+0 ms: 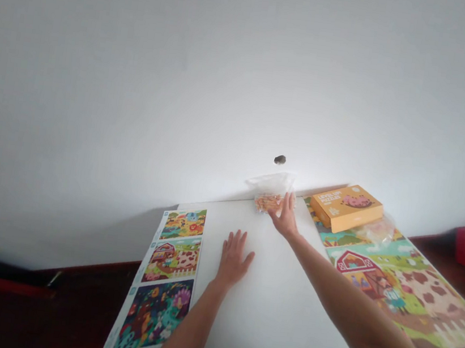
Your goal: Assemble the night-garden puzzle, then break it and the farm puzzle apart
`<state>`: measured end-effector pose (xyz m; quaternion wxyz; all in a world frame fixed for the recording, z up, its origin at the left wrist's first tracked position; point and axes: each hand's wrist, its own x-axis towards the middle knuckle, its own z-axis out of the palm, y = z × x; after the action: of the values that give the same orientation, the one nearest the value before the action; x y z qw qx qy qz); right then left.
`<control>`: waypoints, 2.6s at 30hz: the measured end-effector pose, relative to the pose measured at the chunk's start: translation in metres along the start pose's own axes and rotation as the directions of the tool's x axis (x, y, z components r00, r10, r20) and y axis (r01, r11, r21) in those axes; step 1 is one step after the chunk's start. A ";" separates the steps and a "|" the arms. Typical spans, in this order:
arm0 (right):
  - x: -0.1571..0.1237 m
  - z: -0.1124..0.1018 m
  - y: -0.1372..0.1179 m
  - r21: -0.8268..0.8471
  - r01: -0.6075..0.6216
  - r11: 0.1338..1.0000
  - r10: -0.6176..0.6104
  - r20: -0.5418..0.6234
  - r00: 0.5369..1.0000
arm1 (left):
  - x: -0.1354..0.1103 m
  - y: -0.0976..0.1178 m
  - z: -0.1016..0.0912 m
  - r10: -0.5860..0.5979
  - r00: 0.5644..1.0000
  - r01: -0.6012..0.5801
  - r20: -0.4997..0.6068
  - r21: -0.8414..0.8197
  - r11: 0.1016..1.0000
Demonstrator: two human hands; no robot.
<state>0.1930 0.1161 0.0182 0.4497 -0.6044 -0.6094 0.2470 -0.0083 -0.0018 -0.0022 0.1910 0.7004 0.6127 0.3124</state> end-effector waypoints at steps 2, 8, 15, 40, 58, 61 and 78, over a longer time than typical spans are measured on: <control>-0.030 0.016 0.010 -0.260 0.178 0.949 -0.165 0.072 0.984 | -0.020 -0.005 0.010 0.065 0.996 -0.081 0.067 0.279 0.957; -0.099 0.023 0.014 -0.601 0.239 0.763 -0.062 0.300 0.952 | -0.025 -0.005 0.016 0.108 0.991 -0.137 0.083 0.569 0.811; -0.162 -0.016 0.003 -0.602 0.309 0.737 -0.036 0.421 0.906 | -0.029 -0.003 0.016 0.118 0.991 -0.130 0.060 0.589 0.798; -0.074 -0.250 0.163 -0.676 -0.409 0.613 0.213 -0.357 0.910 | -0.082 0.003 0.005 0.130 0.987 -0.161 0.094 0.585 0.795; -0.048 -0.266 0.111 -0.480 -0.165 0.861 -0.175 -0.586 0.791 | -0.081 0.008 0.002 0.092 0.990 -0.138 0.110 0.561 0.816; -0.038 -0.272 0.095 -0.490 -0.144 0.860 -0.232 -0.625 0.746 | -0.081 0.007 0.002 0.091 0.989 -0.141 0.115 0.562 0.815; -0.062 -0.243 0.002 -0.433 -0.056 0.900 -0.351 -0.793 0.498 | -0.080 0.017 0.007 0.032 0.988 -0.096 0.150 0.444 0.891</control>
<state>0.3914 -0.0025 0.1159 0.5755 -0.6692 -0.3945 -0.2556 0.0046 -0.0821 -0.0122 0.0552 0.7654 0.6300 0.1191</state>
